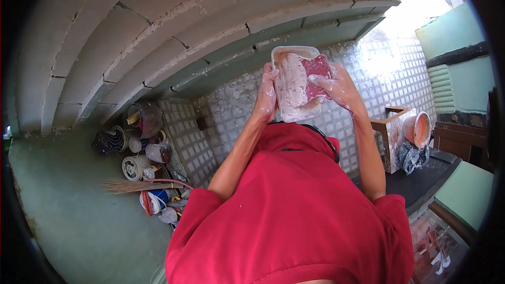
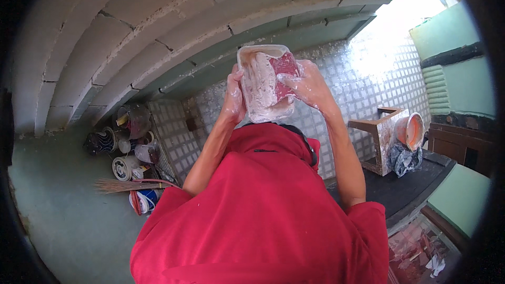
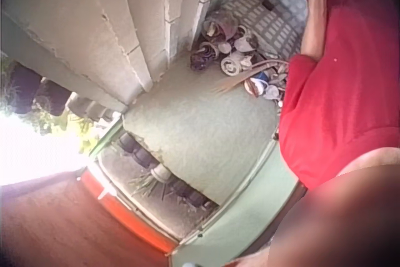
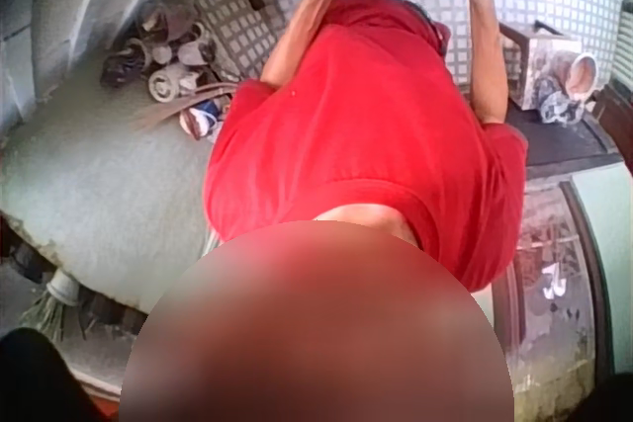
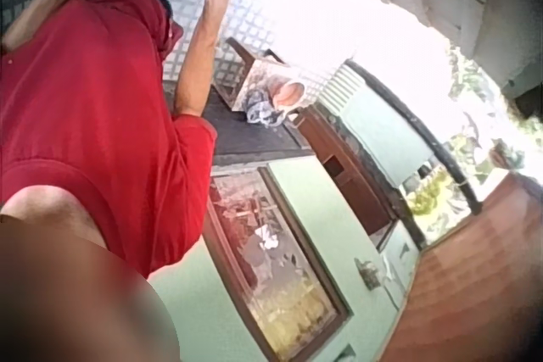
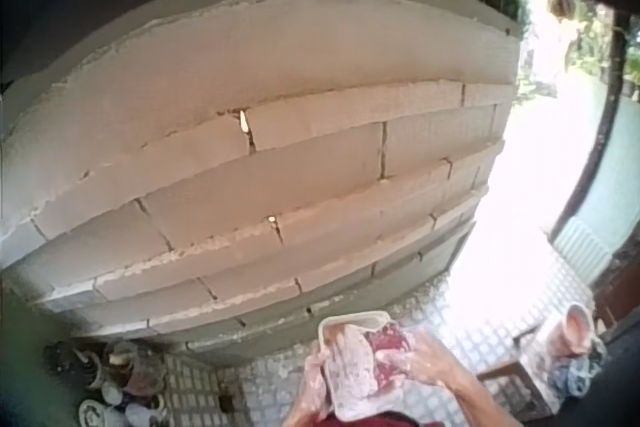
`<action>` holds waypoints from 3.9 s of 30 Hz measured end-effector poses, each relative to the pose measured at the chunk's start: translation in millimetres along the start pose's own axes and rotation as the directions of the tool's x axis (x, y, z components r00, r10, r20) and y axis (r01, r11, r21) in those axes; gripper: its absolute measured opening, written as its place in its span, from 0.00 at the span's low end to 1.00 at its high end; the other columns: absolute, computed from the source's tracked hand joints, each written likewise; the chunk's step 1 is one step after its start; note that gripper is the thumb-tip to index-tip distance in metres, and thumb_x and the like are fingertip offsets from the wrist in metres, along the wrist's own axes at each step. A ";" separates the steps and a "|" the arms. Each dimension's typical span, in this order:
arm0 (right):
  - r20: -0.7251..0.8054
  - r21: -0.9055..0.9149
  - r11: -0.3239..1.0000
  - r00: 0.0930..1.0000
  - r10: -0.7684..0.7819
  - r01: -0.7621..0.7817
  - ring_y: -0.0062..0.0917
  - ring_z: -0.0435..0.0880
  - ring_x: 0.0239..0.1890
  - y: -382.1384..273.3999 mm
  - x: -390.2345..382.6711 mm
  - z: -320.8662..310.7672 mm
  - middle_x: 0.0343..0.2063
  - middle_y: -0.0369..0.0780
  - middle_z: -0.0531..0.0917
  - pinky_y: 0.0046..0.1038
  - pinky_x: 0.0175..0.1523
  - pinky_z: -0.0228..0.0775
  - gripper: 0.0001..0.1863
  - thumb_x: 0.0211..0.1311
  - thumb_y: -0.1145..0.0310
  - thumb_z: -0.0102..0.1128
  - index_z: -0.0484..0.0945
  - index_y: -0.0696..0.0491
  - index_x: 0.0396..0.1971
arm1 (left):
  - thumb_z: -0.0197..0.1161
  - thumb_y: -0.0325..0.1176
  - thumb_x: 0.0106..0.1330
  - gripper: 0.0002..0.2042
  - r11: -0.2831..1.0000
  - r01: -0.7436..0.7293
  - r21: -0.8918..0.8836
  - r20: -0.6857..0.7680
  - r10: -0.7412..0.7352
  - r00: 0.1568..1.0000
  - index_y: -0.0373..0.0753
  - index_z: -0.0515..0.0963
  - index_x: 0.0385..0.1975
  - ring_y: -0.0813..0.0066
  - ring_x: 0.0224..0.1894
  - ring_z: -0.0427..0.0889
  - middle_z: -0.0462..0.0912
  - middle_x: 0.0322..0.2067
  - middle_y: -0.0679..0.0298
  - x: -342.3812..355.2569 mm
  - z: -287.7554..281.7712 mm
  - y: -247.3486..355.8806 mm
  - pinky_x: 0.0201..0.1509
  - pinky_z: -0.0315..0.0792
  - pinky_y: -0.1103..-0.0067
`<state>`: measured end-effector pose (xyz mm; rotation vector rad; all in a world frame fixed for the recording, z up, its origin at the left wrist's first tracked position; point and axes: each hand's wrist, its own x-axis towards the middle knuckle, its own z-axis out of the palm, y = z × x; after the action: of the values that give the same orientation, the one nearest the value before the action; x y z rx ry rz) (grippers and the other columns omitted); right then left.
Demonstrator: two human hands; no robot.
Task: Applying plaster or spackle to cracks in a ceiling or overhead beam using a putty knife.
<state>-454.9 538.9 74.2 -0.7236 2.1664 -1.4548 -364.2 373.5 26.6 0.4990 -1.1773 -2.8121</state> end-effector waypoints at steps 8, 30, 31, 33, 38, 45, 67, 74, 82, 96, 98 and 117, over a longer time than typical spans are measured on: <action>0.082 0.006 0.994 0.990 0.111 -0.112 0.17 0.75 0.25 19.9 11.1 25.9 0.23 0.38 0.81 0.22 0.31 0.68 0.10 0.52 0.70 0.61 0.79 0.62 0.31 | 0.42 0.40 0.64 0.15 0.997 0.001 0.073 -0.040 0.002 0.999 0.40 0.62 0.47 0.73 0.48 0.73 0.70 0.45 0.61 10.2 -25.6 -16.5 0.53 0.69 0.74; 0.332 0.603 0.684 0.909 0.252 -0.411 0.22 0.81 0.37 91.5 23.2 -71.3 0.37 0.40 0.81 0.24 0.44 0.74 0.18 0.51 0.78 0.60 0.74 0.63 0.44 | 0.40 0.44 0.65 0.17 0.993 0.045 0.107 -0.065 -0.038 0.997 0.42 0.59 0.49 0.69 0.54 0.71 0.68 0.50 0.57 57.7 56.8 -75.7 0.57 0.69 0.70; 0.340 0.603 0.681 0.906 0.251 -0.415 0.22 0.81 0.37 93.8 21.2 -74.4 0.37 0.40 0.81 0.24 0.44 0.74 0.18 0.51 0.78 0.60 0.74 0.63 0.44 | 0.40 0.44 0.65 0.17 0.993 0.045 0.108 -0.073 -0.037 0.997 0.42 0.59 0.49 0.69 0.54 0.71 0.68 0.50 0.57 57.2 59.9 -78.4 0.57 0.69 0.70; 0.324 0.678 0.603 0.907 0.268 -0.420 0.21 0.81 0.36 94.5 16.9 -79.8 0.36 0.40 0.82 0.25 0.43 0.74 0.14 0.53 0.78 0.59 0.77 0.62 0.41 | 0.41 0.44 0.66 0.16 0.992 0.081 0.095 -0.087 -0.073 0.994 0.43 0.58 0.49 0.69 0.54 0.71 0.68 0.50 0.58 56.9 65.4 -81.5 0.57 0.69 0.70; 0.380 0.624 0.613 0.874 0.303 -0.484 0.22 0.80 0.39 101.1 6.6 -97.3 0.37 0.41 0.82 0.25 0.46 0.73 0.15 0.53 0.78 0.59 0.76 0.63 0.42 | 0.42 0.44 0.66 0.15 0.999 0.038 0.032 -0.159 -0.033 0.987 0.44 0.58 0.47 0.68 0.54 0.71 0.68 0.49 0.59 53.8 75.0 -99.1 0.58 0.68 0.69; 0.385 0.679 0.544 0.870 0.308 -0.493 0.20 0.81 0.34 103.0 7.7 -105.7 0.35 0.40 0.82 0.22 0.41 0.74 0.13 0.54 0.77 0.60 0.75 0.62 0.41 | 0.41 0.45 0.66 0.23 0.992 0.023 -0.125 -0.255 -0.054 0.966 0.44 0.55 0.59 0.64 0.58 0.69 0.67 0.56 0.58 47.9 52.6 -106.7 0.62 0.65 0.68; 0.031 0.910 0.389 0.958 0.286 -0.145 0.28 0.83 0.34 269.2 201.3 111.5 0.37 0.42 0.82 0.28 0.38 0.78 0.17 0.57 0.74 0.58 0.71 0.60 0.47 | 0.48 0.53 0.61 0.30 0.943 -0.258 -0.211 -0.800 -0.015 0.600 0.40 0.64 0.59 0.64 0.56 0.70 0.71 0.54 0.62 20.2 -145.5 -197.5 0.60 0.65 0.69; -0.036 0.979 0.204 0.955 0.293 -0.025 0.33 0.84 0.37 303.3 252.7 181.7 0.38 0.46 0.81 0.30 0.42 0.80 0.16 0.58 0.77 0.56 0.71 0.60 0.47 | 0.53 0.54 0.56 0.34 0.958 -0.208 -0.197 -0.815 -0.042 0.578 0.38 0.62 0.59 0.62 0.57 0.69 0.70 0.55 0.61 -5.5 -176.6 -221.0 0.61 0.63 0.68; -0.133 0.985 0.158 0.904 0.407 0.074 0.30 0.84 0.35 298.9 263.4 199.4 0.37 0.44 0.81 0.31 0.40 0.81 0.15 0.56 0.78 0.58 0.72 0.59 0.45 | 0.53 0.54 0.55 0.34 0.954 -0.168 -0.248 -0.804 -0.106 0.586 0.38 0.63 0.59 0.62 0.54 0.71 0.71 0.53 0.59 -16.3 -193.4 -220.4 0.58 0.65 0.69; -0.217 0.965 0.216 0.913 0.346 0.148 0.31 0.82 0.31 254.0 296.5 190.2 0.32 0.45 0.80 0.33 0.39 0.80 0.10 0.52 0.81 0.57 0.74 0.64 0.37 | 0.50 0.55 0.56 0.34 0.967 -0.136 -0.214 -0.813 -0.099 0.573 0.37 0.63 0.58 0.62 0.54 0.70 0.71 0.52 0.59 -26.0 -200.0 -214.6 0.59 0.63 0.69; -0.198 0.968 0.215 0.926 0.321 0.133 0.35 0.83 0.36 253.2 295.3 185.2 0.37 0.47 0.79 0.35 0.43 0.81 0.13 0.52 0.82 0.56 0.72 0.65 0.40 | 0.50 0.55 0.56 0.34 0.967 -0.131 -0.217 -0.797 -0.098 0.596 0.37 0.63 0.58 0.62 0.54 0.70 0.71 0.52 0.59 -25.8 -199.3 -214.9 0.59 0.63 0.69; -0.364 0.500 0.866 0.898 0.245 -0.034 0.13 0.78 0.34 336.3 224.5 120.0 0.37 0.36 0.83 0.19 0.43 0.70 0.15 0.60 0.70 0.57 0.77 0.61 0.45 | 0.52 0.55 0.54 0.36 0.967 -0.063 -0.246 -0.797 -0.165 0.582 0.38 0.61 0.61 0.61 0.58 0.68 0.68 0.57 0.59 -21.7 -177.5 -229.1 0.62 0.62 0.68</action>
<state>-616.1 417.2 -296.1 -0.0660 1.9379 -2.1029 -270.7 418.0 -245.0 1.5877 -0.5759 -2.1795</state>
